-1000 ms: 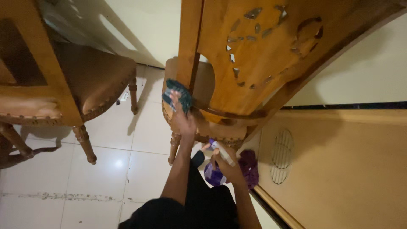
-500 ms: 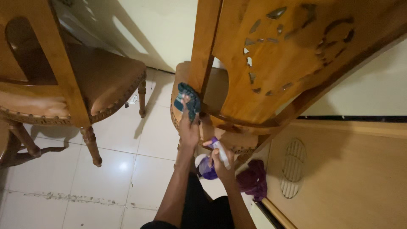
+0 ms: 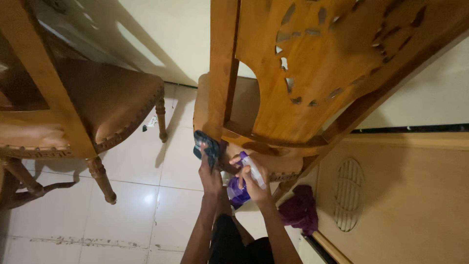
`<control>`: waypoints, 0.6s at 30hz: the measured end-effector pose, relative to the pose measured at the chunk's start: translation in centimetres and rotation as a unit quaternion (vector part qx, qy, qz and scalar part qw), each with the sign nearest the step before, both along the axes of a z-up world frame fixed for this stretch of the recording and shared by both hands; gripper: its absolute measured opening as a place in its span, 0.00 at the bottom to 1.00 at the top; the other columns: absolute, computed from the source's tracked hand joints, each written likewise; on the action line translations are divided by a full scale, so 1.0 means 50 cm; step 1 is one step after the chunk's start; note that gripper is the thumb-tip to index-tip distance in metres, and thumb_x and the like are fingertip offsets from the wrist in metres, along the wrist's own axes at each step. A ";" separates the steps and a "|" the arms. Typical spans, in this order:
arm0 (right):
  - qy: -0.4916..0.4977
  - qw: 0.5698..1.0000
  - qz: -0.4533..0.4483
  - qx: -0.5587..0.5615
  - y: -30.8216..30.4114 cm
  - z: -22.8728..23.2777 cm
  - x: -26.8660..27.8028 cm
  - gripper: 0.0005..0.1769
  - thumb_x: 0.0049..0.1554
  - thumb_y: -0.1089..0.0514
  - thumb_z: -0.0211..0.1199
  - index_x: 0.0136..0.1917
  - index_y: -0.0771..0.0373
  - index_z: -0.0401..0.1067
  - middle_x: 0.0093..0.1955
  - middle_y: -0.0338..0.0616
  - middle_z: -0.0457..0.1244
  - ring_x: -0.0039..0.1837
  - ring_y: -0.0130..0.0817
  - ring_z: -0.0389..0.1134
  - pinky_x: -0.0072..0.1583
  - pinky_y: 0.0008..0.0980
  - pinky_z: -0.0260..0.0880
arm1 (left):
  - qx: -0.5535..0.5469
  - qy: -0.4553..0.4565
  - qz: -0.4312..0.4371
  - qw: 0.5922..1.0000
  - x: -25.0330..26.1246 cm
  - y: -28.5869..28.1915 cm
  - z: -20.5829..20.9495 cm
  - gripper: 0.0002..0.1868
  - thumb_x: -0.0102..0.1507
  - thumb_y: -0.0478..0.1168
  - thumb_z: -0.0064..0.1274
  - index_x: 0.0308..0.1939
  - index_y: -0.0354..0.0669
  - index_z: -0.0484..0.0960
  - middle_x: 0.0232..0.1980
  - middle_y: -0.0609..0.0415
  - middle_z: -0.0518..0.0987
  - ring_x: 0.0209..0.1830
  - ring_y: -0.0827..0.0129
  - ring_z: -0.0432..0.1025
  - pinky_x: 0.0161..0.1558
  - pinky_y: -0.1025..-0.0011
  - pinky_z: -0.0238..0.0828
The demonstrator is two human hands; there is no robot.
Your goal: The person cleans a wooden chair by spraying a cleaning solution from a purple spray bottle onto a cloth and wiping the chair's backrest, seat, and legs. The person moves around the chair to clean different parts.
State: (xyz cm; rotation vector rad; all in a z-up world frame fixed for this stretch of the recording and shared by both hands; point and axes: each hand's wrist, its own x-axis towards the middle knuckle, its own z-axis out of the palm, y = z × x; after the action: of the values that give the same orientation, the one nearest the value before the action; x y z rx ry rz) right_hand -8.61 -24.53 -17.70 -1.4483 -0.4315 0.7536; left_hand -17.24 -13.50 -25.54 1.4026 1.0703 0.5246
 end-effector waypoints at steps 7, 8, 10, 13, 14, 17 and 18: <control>-0.029 1.000 0.000 0.006 -0.036 -0.033 -0.005 0.36 0.67 0.33 0.50 0.58 0.70 0.75 0.33 0.40 0.64 0.31 0.23 0.63 0.45 0.27 0.70 | 0.389 -0.084 -0.044 0.916 0.121 0.081 0.113 0.33 0.60 0.23 0.40 0.72 0.24 0.61 0.68 0.20 0.69 0.69 0.29 0.62 0.67 0.51 0.58; -0.025 1.000 -0.001 0.013 -0.034 -0.037 0.001 0.36 0.67 0.33 0.50 0.58 0.71 0.74 0.33 0.41 0.64 0.30 0.23 0.63 0.45 0.27 0.69 | 0.352 -0.101 -0.041 0.930 0.124 0.086 0.115 0.36 0.58 0.22 0.38 0.73 0.23 0.59 0.69 0.22 0.69 0.70 0.32 0.63 0.68 0.52 0.57; -0.014 1.000 -0.010 0.016 -0.030 -0.035 0.001 0.37 0.67 0.32 0.50 0.57 0.72 0.73 0.39 0.43 0.66 0.30 0.24 0.63 0.44 0.28 0.69 | 0.206 -0.022 -0.034 0.978 0.106 0.084 0.094 0.31 0.61 0.25 0.38 0.71 0.26 0.64 0.64 0.28 0.74 0.64 0.40 0.70 0.65 0.55 0.63; -0.018 0.999 -0.024 0.012 -0.019 -0.023 -0.001 0.36 0.65 0.32 0.49 0.55 0.71 0.71 0.49 0.46 0.69 0.29 0.24 0.63 0.43 0.29 0.70 | 0.024 0.126 -0.039 0.991 0.074 0.090 0.018 0.18 0.69 0.32 0.42 0.62 0.32 0.75 0.51 0.35 0.83 0.49 0.47 0.80 0.53 0.59 0.75; -0.024 0.999 -0.025 0.010 -0.015 -0.022 -0.002 0.36 0.65 0.32 0.49 0.55 0.71 0.71 0.49 0.46 0.69 0.29 0.24 0.63 0.43 0.30 0.71 | 0.067 0.092 -0.047 0.992 0.052 0.086 -0.002 0.17 0.68 0.30 0.42 0.60 0.31 0.75 0.48 0.35 0.83 0.46 0.46 0.79 0.52 0.59 0.75; -0.036 0.999 -0.017 0.009 -0.018 -0.031 -0.011 0.35 0.67 0.33 0.48 0.54 0.71 0.72 0.47 0.46 0.70 0.29 0.24 0.63 0.44 0.30 0.71 | 0.180 -0.011 -0.016 0.984 0.021 0.040 -0.021 0.25 0.64 0.25 0.42 0.67 0.24 0.68 0.56 0.27 0.78 0.55 0.40 0.75 0.54 0.56 0.71; -0.041 0.999 -0.012 0.011 -0.018 -0.037 -0.013 0.35 0.67 0.34 0.48 0.55 0.71 0.73 0.46 0.46 0.70 0.30 0.24 0.64 0.44 0.30 0.71 | 0.216 -0.048 0.003 0.975 0.027 0.029 -0.011 0.31 0.62 0.23 0.42 0.71 0.22 0.64 0.62 0.24 0.75 0.60 0.38 0.73 0.56 0.55 0.69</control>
State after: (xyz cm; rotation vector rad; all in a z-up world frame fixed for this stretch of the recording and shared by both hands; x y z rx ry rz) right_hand -9.25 -25.44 -19.56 -1.4645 -0.4835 0.6704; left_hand -15.88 -12.03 -26.10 1.7316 0.9143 0.8573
